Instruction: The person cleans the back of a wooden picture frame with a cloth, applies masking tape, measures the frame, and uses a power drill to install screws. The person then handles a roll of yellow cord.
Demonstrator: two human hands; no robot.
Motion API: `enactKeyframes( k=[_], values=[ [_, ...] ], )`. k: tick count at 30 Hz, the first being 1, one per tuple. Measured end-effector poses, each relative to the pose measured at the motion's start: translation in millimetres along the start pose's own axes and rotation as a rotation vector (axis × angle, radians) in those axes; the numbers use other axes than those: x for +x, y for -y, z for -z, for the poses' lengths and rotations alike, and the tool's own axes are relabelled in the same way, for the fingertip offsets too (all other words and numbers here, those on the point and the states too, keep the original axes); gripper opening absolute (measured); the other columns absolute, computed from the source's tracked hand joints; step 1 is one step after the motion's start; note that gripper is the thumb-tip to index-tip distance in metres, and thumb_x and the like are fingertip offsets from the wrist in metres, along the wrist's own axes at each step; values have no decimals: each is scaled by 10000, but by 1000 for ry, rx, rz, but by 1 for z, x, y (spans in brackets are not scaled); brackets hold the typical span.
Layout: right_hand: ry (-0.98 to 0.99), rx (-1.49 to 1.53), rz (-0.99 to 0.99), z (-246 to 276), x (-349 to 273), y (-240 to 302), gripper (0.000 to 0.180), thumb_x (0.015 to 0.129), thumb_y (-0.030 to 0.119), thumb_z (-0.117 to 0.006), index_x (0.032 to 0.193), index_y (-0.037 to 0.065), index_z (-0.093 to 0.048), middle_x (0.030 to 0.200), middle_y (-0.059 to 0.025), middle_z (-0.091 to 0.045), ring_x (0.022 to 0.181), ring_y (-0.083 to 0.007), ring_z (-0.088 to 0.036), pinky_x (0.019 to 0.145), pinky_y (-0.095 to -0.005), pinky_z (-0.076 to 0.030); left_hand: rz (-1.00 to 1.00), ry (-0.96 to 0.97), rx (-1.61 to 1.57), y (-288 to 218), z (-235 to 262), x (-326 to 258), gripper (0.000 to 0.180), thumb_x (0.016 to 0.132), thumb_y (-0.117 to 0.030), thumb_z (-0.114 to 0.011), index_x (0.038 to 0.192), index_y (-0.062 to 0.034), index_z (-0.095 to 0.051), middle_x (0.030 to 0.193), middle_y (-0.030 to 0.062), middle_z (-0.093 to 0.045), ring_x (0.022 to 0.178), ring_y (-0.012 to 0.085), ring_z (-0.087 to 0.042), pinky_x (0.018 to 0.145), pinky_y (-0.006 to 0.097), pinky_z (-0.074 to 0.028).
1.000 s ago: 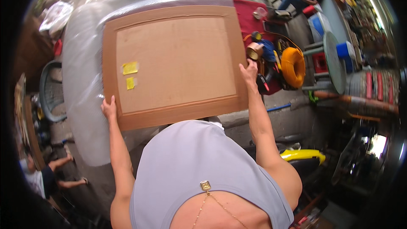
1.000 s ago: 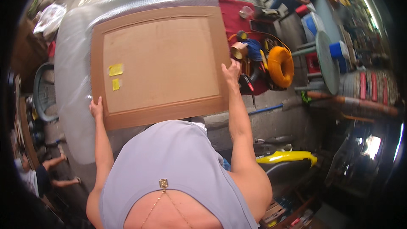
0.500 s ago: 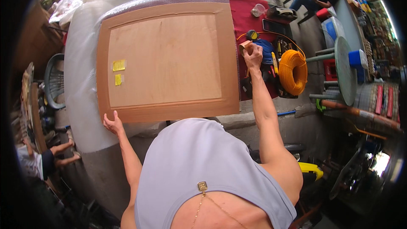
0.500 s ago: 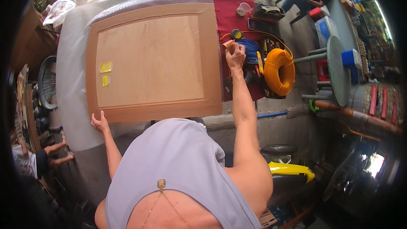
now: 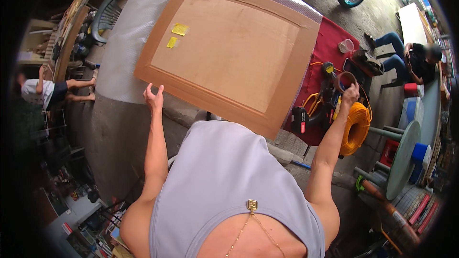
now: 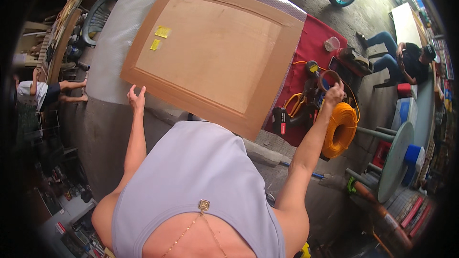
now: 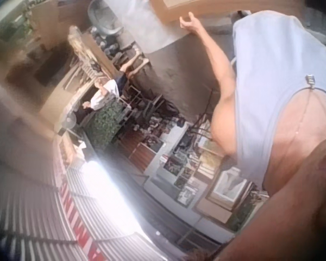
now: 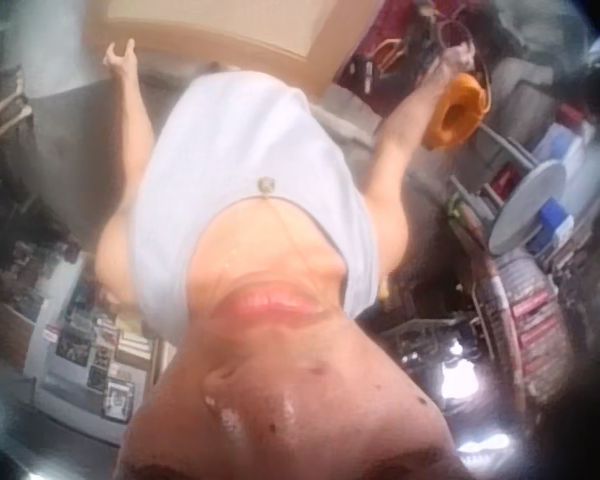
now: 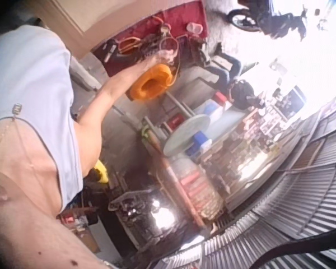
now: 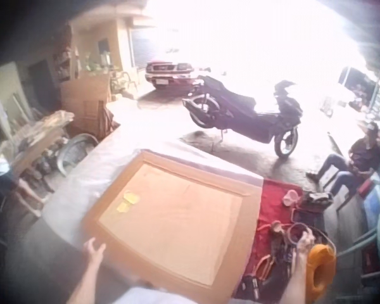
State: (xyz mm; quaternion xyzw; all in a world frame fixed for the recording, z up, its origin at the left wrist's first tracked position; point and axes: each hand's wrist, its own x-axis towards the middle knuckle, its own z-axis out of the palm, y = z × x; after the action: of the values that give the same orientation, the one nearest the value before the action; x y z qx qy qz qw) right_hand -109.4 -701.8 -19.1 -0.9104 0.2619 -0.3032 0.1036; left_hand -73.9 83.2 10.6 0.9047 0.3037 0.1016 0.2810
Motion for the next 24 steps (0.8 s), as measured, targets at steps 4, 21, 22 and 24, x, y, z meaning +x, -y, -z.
enactKeyframes(
  k=[4, 21, 22, 24],
  values=[
    [55, 85, -612, 5, 22, -12, 440, 908, 295, -409, 1072, -42, -639, 1106, -280, -617, 1044, -449, -565, 921, -471, -429, 9, 16, -12, 3, 12, 5, 585, 777, -377, -738, 1252, -93, -547, 1287, 182, -489, 1219, 343, -453, 1022, 429, -376],
    [384, 10, -113, 14, -149, 184, 523, 814, 352, -663, 1134, -53, -581, 949, -232, -655, 919, -359, -634, 894, -432, -454, -229, 276, 177, -21, -38, 197, 640, 774, -450, -709, 1267, -76, -548, 1224, 187, -557, 1165, 332, -523, 988, 414, -420],
    [414, -29, -156, 15, -152, 200, 556, 809, 368, -665, 1144, -65, -566, 965, -250, -651, 937, -374, -631, 918, -442, -440, -217, 313, 197, -20, -42, 213, 726, 765, -497, -695, 1331, -90, -491, 1288, 190, -515, 1216, 345, -483, 1028, 427, -389],
    [460, -112, -256, 25, -142, 241, 624, 800, 398, -667, 1166, -89, -536, 998, -286, -643, 974, -404, -626, 966, -460, -412, -187, 329, 325, -16, -52, 244, 781, 749, -517, -699, 1358, -92, -457, 1327, 189, -482, 1240, 353, -458, 1046, 439, -369]
  ],
)
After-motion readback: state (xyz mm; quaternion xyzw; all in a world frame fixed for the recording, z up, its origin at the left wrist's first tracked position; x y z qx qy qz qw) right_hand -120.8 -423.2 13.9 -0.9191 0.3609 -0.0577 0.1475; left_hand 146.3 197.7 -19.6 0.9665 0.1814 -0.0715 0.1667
